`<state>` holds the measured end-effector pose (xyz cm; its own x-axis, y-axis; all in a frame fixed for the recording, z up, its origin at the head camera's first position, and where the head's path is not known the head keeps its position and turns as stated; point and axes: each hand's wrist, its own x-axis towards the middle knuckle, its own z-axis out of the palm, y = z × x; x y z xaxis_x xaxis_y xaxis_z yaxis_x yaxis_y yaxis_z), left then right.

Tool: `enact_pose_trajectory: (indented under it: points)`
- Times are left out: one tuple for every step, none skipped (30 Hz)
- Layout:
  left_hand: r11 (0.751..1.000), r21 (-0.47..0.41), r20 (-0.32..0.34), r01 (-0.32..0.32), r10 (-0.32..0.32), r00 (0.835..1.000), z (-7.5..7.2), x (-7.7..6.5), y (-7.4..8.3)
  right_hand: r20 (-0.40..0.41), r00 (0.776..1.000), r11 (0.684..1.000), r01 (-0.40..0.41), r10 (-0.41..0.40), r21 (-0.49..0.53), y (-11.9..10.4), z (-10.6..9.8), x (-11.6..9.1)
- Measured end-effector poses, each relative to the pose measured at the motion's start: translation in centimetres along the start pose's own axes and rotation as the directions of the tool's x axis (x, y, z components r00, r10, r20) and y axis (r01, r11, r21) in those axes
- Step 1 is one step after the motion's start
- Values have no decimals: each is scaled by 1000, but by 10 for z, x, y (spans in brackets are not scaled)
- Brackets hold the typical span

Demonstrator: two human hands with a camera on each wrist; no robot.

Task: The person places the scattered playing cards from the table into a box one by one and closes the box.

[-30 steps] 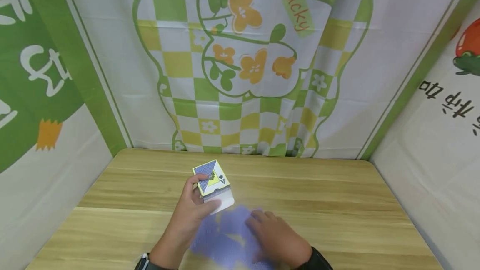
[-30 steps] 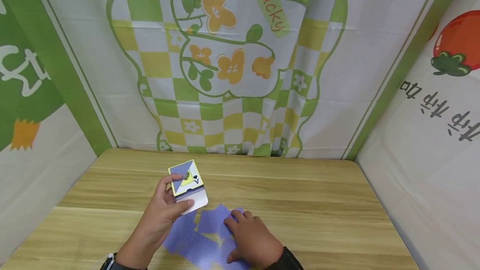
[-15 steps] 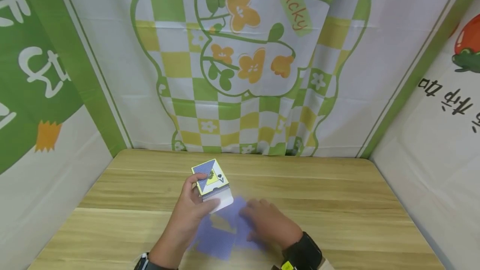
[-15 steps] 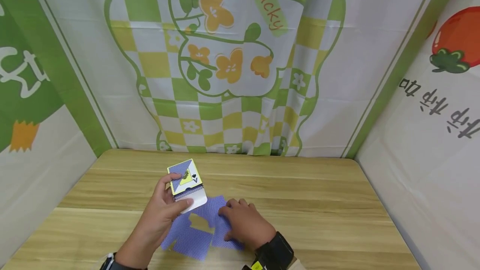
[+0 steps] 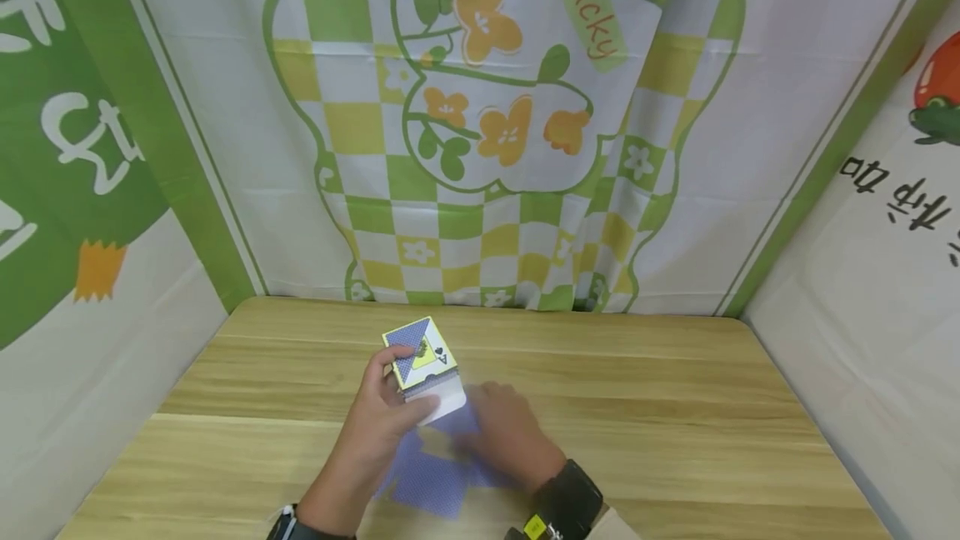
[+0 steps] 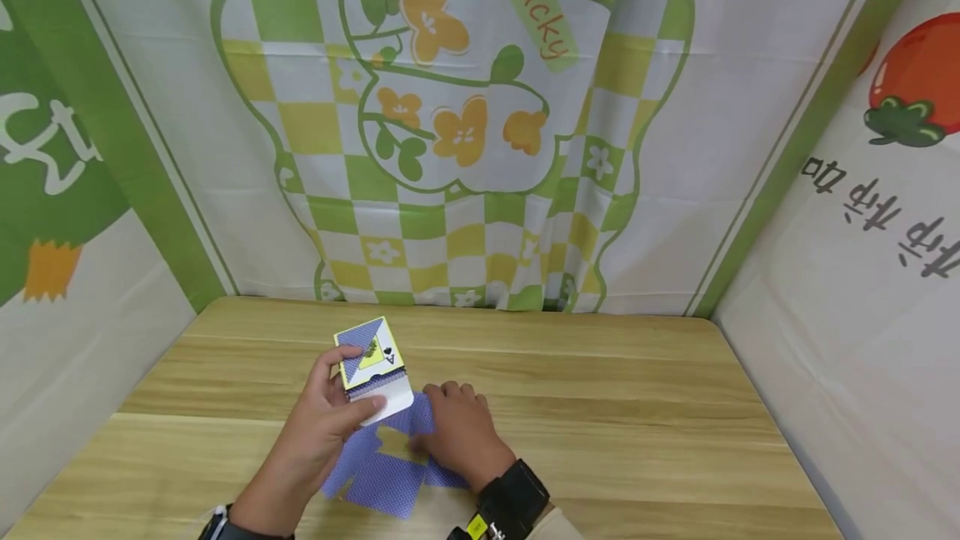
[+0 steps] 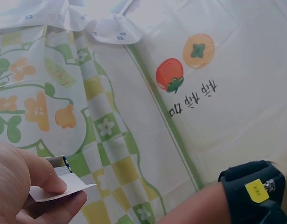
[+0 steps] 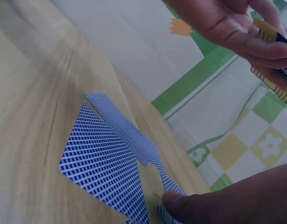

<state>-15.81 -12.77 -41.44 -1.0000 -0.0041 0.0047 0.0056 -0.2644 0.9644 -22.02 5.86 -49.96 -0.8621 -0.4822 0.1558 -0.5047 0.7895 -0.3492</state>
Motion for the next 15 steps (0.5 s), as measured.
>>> enact_pose_trajectory:
  points:
    - [1000,-2,-3,1,-1,1000,0,0,0,5,1000,1000,-18,18,-5,-2,2,2]
    - [1000,-1,-6,2,-2,1000,0,0,-1,10,999,999,-33,34,-13,-3,4,5]
    - [1000,-2,-8,2,-2,1000,0,0,-1,16,999,999,-46,46,-26,-4,5,7]
    - [1000,-4,-10,2,-2,1000,-1,-1,-1,23,998,998,-53,53,-37,-5,6,8]
    - [1000,-4,-12,2,-2,1000,-1,-1,-1,30,998,997,-58,59,-42,-6,6,9]
    - [1000,-5,-12,1,-1,1000,-1,-2,-1,37,997,997,-60,62,-44,-7,6,10]
    - [1000,-5,-12,-1,1,1000,-1,-2,-1,46,997,997,-64,66,-45,-7,6,11]
    - [1000,-3,-13,-4,4,1000,-1,-2,0,49,997,997,-62,64,-48,-8,6,12]
    - [1000,0,-11,-11,11,1000,-1,-2,0,55,996,997,-61,64,-45,-9,6,13]
    - [1000,1,-10,-15,15,1000,-1,-2,1,61,996,997,-60,62,-42,-9,5,14]
    - [1000,1,-9,-18,18,1000,-1,-1,1,67,996,998,-55,58,-41,-10,4,14]
    - [1000,3,-10,-19,19,1000,-1,-1,2,75,996,998,-51,53,-37,-10,4,15]
    - [1000,1,-11,-17,17,1000,-1,-1,2,84,995,998,-46,49,-36,-10,3,15]
    - [1000,1,-12,-16,16,1000,-2,-1,3,92,995,999,-39,42,-32,-10,2,15]
    - [1000,-1,-12,-14,14,1000,-2,-1,3,110,993,999,-40,43,-28,-10,2,16]
